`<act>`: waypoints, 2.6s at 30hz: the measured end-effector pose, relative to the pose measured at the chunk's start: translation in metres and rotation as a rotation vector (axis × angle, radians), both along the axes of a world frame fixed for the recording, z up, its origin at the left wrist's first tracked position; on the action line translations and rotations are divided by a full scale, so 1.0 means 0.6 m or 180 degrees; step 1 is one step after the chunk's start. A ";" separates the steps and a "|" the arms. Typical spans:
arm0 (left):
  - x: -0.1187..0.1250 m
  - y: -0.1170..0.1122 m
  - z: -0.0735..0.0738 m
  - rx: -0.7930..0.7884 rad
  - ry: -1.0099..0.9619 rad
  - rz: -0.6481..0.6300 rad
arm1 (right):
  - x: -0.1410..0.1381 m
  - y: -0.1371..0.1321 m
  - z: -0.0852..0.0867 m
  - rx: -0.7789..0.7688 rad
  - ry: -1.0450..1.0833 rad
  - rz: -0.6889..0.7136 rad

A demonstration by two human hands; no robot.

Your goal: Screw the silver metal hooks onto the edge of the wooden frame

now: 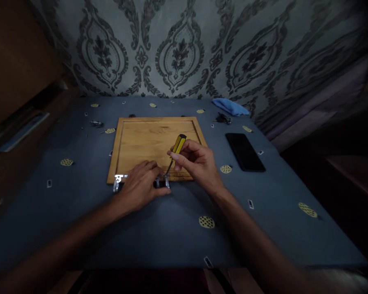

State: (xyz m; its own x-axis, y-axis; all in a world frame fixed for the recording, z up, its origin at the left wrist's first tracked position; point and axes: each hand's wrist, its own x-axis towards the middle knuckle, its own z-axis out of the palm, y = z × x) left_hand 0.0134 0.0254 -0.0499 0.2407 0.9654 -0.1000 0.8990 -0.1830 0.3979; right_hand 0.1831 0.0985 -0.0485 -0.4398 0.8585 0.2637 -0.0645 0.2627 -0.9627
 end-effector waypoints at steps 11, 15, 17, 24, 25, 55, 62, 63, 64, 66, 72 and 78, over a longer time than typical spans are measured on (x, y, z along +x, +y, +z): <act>-0.001 -0.001 -0.001 0.0024 -0.0123 0.0029 | -0.004 -0.009 -0.002 0.0140 0.0241 -0.0498; -0.002 -0.001 -0.005 0.0069 -0.0145 0.0002 | -0.003 -0.009 -0.005 0.0147 0.0162 -0.0364; -0.003 -0.001 -0.008 0.0132 -0.0145 -0.0021 | -0.003 -0.010 -0.006 0.0159 0.0164 -0.0364; -0.004 -0.001 -0.007 0.0140 -0.0089 -0.0036 | -0.004 -0.013 -0.007 0.0111 0.0105 -0.0375; -0.004 -0.001 -0.007 0.0127 -0.0080 -0.0030 | -0.004 -0.013 -0.007 0.0101 0.0100 -0.0381; -0.003 -0.001 -0.007 0.0126 -0.0090 -0.0012 | 0.001 -0.016 0.004 -0.0006 -0.0067 -0.0032; -0.005 -0.002 -0.009 0.0180 -0.0063 -0.0038 | 0.002 -0.016 0.002 0.0006 -0.0062 -0.0061; -0.005 -0.002 -0.010 0.0204 -0.0082 -0.0036 | 0.002 -0.016 0.002 0.0001 -0.0073 -0.0085; -0.006 -0.002 -0.011 0.0218 -0.0104 -0.0038 | 0.001 -0.016 0.001 -0.0015 -0.0085 -0.0103; -0.006 -0.002 -0.013 0.0218 -0.0139 -0.0043 | 0.001 -0.016 0.001 -0.0060 -0.0091 -0.0115; -0.005 0.000 -0.013 0.0195 -0.0156 -0.0030 | 0.005 -0.014 0.005 0.0030 -0.0116 -0.0006; -0.004 -0.001 -0.012 0.0208 -0.0142 -0.0013 | 0.003 -0.016 0.005 0.0072 -0.0020 -0.0189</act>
State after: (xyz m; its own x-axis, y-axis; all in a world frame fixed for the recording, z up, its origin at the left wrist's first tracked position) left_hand 0.0109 0.0249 -0.0568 0.2474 0.9686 -0.0260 0.8799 -0.2134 0.4245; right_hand 0.1846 0.0891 -0.0458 -0.3899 0.8770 0.2808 -0.0422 0.2876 -0.9568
